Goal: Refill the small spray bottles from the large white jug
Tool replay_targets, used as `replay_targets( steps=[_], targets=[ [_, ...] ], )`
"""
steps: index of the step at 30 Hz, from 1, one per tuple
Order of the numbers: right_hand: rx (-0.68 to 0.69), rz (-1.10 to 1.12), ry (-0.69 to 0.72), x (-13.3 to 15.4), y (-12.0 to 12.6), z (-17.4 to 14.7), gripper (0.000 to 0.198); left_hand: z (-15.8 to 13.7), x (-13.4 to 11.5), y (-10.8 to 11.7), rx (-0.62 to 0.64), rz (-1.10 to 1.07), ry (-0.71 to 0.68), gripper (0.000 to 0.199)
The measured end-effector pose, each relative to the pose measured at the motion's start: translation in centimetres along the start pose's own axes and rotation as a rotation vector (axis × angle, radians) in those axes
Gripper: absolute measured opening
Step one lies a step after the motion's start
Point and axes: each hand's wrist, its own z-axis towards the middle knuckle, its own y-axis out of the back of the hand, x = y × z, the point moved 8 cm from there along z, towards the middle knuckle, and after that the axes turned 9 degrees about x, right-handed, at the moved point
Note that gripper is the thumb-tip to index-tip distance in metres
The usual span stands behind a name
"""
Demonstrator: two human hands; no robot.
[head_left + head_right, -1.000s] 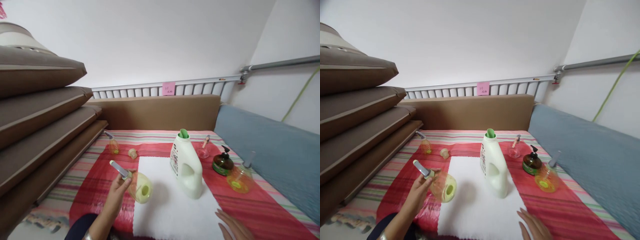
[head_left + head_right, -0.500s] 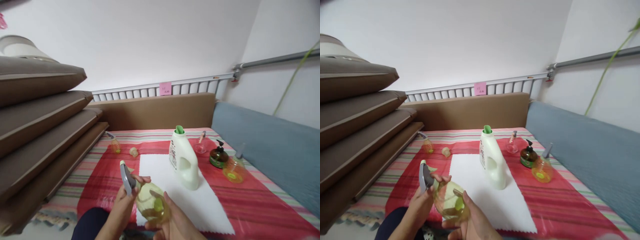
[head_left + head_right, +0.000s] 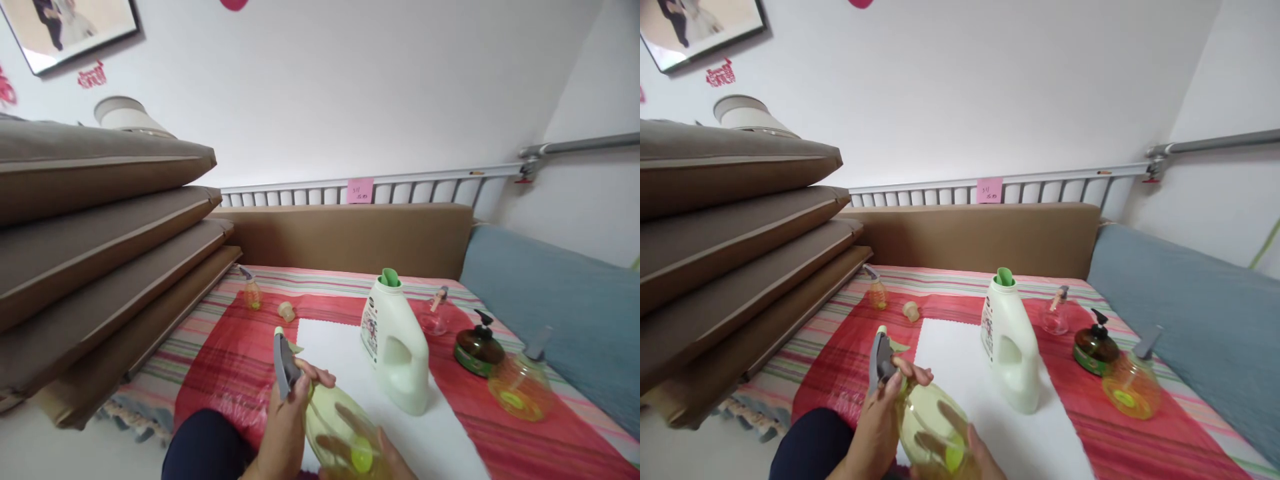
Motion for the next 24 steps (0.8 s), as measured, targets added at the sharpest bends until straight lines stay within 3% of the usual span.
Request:
replay_targets(
  steps=[3, 7, 10, 12, 16, 19, 22, 24],
  targets=[
    [-0.015, -0.012, 0.102, 0.9, -0.3, -0.1, 0.066, -0.4, 0.0, 0.5, -0.038, 0.01, -0.009, 0.016],
    [-0.02, 0.093, -0.019, -0.1, -1.3, 0.1, 0.074, -0.7, -0.1, 0.3, -0.023, 0.107, -0.001, 0.019],
    [-0.018, -0.008, 0.035, 0.9, -1.1, -0.1, 0.056, -0.8, -0.3, -0.3, 0.002, 0.117, -0.025, 0.017],
    [-0.009, -0.028, 0.07, 1.4, -0.8, -0.5, 0.057, -0.8, -0.2, -0.7, 0.002, 0.107, -0.027, 0.015],
    [-0.035, 0.09, -0.03, -0.3, -0.1, -1.2, 0.062, -0.9, 0.4, -0.8, 0.004, 0.11, -0.006, 0.015],
    [-0.108, 0.044, 0.083, -0.1, 0.2, -1.5, 0.058, -1.0, 0.9, -0.1, -0.047, 0.097, 0.019, 0.017],
    [-0.133, 0.006, 0.25, 1.1, 0.0, -1.8, 0.071, -1.0, 1.4, 0.8, -0.111, 0.016, 0.022, 0.019],
    [-0.108, 0.041, 0.209, 0.7, -0.2, -1.6, 0.06, -1.0, 1.7, 1.0, -0.138, -0.021, 0.033, 0.02]
  ],
)
